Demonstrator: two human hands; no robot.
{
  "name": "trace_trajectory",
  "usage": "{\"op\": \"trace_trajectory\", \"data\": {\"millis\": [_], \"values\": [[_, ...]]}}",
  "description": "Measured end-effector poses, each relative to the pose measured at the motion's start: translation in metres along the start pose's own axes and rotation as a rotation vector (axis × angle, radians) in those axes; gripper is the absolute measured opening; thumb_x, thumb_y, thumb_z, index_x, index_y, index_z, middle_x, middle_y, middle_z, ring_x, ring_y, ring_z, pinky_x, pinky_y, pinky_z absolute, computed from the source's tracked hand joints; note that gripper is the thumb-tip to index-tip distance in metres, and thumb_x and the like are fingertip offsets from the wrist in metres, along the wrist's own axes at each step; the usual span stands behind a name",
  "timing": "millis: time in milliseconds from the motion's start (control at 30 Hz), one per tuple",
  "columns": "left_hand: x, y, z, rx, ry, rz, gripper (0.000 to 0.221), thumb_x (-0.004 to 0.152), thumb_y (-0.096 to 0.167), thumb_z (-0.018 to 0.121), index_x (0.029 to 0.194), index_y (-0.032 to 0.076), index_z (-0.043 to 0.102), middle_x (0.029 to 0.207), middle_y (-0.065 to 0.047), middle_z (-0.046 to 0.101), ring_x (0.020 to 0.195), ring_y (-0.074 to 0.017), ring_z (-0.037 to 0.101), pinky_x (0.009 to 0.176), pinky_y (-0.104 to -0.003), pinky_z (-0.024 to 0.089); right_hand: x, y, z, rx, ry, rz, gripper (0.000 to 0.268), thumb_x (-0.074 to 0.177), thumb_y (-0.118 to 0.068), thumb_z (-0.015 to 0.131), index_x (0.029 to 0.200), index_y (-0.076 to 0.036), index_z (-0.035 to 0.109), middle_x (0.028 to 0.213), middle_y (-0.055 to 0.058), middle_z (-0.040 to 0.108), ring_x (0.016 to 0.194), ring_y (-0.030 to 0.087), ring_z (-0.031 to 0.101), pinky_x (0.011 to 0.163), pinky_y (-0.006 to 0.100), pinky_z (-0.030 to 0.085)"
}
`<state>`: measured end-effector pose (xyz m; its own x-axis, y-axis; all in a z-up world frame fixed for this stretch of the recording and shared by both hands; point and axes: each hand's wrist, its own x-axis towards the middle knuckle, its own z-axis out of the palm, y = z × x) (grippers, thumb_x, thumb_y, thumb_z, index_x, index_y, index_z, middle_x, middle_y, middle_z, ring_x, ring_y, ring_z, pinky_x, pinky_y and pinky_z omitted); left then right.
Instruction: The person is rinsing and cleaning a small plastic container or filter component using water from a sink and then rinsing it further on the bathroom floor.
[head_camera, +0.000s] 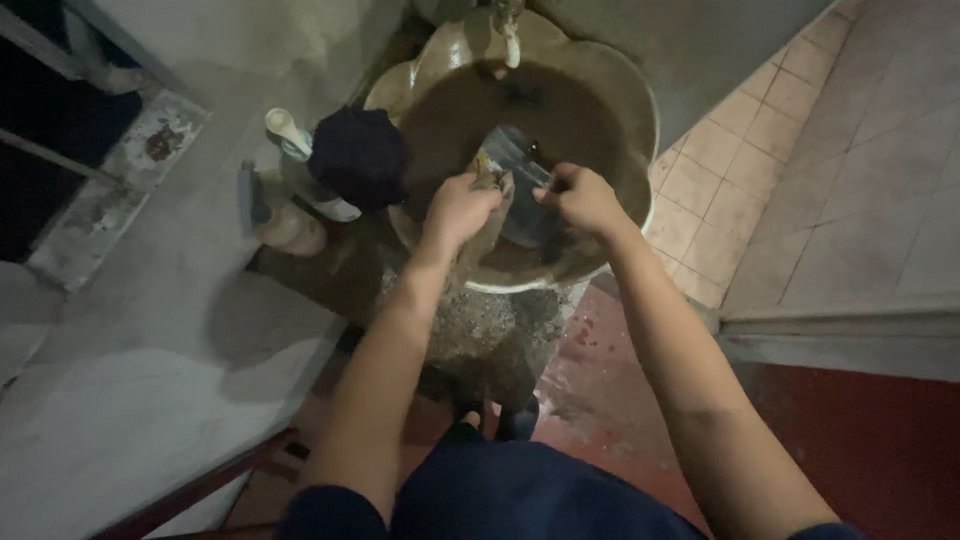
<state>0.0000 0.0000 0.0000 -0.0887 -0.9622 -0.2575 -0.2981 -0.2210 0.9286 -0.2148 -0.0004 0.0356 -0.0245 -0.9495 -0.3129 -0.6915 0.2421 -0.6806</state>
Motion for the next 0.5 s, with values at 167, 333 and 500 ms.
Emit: {"op": "trace_trajectory", "data": {"millis": [167, 333, 500], "values": [[0.008, 0.029, -0.001, 0.178, -0.002, -0.010, 0.051, 0.073, 0.030, 0.067, 0.120, 0.010, 0.070, 0.112, -0.020, 0.072, 0.106, -0.0377, 0.069, 0.092, -0.042, 0.051, 0.052, 0.065, 0.006, -0.162, 0.119, -0.297, 0.036, 0.090, -0.035, 0.084, 0.098, -0.002, 0.072, 0.080, 0.014, 0.071, 0.070, 0.021, 0.068, 0.063, 0.037, 0.052], [0.006, 0.068, -0.002, 0.353, -0.060, -0.146, 0.048, 0.078, 0.036, 0.067, 0.116, 0.008, 0.075, 0.118, -0.020, 0.075, 0.113, -0.0368, 0.070, 0.099, -0.043, 0.052, 0.037, 0.031, -0.008, 0.114, -0.006, -0.024, 0.039, 0.090, -0.037, 0.076, 0.098, 0.000, 0.067, 0.080, 0.014, 0.071, 0.064, 0.025, 0.070, 0.054, 0.040, 0.055], [0.021, 0.079, 0.004, 0.472, -0.053, -0.062, 0.051, 0.081, 0.042, 0.060, 0.125, 0.017, 0.070, 0.129, -0.018, 0.067, 0.121, -0.0401, 0.062, 0.098, -0.047, 0.051, 0.048, 0.032, -0.014, 0.194, -0.030, 0.083, 0.036, 0.092, -0.033, 0.073, 0.103, 0.000, 0.064, 0.082, 0.010, 0.068, 0.065, 0.027, 0.067, 0.049, 0.044, 0.057]]}}
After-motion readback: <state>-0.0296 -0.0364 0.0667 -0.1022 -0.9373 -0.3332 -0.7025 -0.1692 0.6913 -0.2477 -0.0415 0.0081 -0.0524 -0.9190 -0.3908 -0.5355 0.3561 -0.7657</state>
